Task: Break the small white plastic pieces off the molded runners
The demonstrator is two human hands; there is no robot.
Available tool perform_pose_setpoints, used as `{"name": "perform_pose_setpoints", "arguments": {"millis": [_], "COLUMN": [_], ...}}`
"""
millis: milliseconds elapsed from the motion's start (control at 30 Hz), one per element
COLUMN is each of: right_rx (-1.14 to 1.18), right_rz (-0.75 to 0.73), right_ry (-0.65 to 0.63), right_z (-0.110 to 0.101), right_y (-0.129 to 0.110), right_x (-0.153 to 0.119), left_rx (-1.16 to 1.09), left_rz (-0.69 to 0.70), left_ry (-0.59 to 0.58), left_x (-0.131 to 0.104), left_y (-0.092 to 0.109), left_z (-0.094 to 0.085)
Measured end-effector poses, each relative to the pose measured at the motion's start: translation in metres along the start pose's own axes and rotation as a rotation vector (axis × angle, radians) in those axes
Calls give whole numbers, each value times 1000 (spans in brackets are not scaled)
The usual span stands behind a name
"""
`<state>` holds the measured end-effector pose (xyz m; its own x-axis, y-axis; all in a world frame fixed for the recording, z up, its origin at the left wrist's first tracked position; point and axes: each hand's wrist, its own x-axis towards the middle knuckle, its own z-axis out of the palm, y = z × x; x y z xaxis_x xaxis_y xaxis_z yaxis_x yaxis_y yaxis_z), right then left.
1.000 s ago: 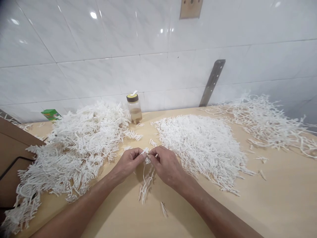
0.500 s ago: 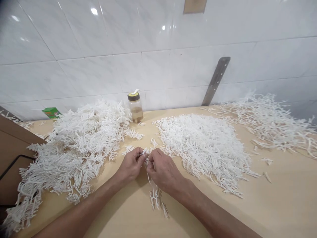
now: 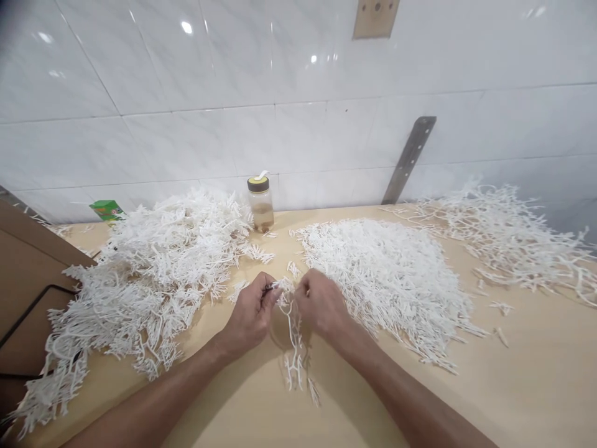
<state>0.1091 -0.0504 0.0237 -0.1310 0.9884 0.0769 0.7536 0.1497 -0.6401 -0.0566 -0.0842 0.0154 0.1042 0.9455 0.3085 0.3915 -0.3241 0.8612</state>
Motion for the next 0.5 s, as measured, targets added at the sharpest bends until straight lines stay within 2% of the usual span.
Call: {"name": "perform_pose_setpoints", "arguments": {"millis": [167, 267, 333, 400, 500], "right_rx": [1, 10, 66, 155, 244], "right_rz": [22, -8, -71, -138, -171], "right_ry": [254, 336, 254, 81, -70], "right_z": [-29, -36, -33, -26, -15], "right_y": [27, 29, 22, 12, -1], "right_x": [16, 16, 10, 2, -8], "left_rx": [-231, -363, -400, -395, -365], "left_rz": [-93, -170, -207, -220, -222], "left_ry": [-55, -72, -65, -50, -22], "left_x": [5, 11, 12, 12, 10], "left_y": [-9, -18, -21, -21, -18], "left_z": [3, 5, 6, 6, 8]}}
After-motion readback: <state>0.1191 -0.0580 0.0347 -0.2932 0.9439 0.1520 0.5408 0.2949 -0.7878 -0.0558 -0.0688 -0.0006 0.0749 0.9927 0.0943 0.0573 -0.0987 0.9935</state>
